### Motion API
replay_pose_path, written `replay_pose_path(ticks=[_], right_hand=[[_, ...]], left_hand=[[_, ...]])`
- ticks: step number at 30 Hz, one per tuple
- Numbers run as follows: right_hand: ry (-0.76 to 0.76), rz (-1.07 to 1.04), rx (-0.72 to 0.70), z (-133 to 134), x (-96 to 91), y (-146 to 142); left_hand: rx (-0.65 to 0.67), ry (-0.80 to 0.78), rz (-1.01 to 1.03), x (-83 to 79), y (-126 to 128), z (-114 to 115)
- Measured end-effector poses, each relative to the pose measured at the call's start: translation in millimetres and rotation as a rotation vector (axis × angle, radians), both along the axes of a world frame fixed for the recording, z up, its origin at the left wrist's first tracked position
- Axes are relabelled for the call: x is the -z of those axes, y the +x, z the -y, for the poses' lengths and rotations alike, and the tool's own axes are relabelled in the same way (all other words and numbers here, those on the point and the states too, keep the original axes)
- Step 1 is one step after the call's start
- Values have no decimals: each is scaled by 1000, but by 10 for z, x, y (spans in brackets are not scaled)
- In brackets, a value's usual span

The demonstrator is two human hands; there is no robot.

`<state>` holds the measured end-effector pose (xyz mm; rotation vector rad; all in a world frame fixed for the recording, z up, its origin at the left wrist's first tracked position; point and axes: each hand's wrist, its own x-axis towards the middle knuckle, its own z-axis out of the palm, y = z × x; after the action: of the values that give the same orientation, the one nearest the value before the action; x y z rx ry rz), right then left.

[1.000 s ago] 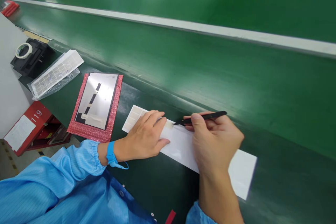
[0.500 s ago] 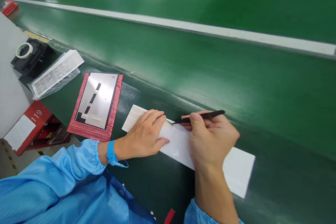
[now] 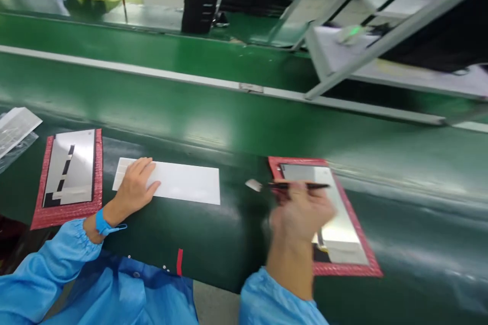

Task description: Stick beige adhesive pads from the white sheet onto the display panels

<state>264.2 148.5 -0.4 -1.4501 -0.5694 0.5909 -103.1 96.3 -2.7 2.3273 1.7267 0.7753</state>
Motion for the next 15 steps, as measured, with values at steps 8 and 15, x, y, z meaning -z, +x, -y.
replay_pose_path(ticks=[8, 15], right_hand=[[-94, -114, 315, 320, 2, 1628], [-104, -209, 126, 585, 305, 1457]], left_hand=[[404, 121, -143, -267, 1615, 253], [504, 89, -247, 108, 2579, 306]])
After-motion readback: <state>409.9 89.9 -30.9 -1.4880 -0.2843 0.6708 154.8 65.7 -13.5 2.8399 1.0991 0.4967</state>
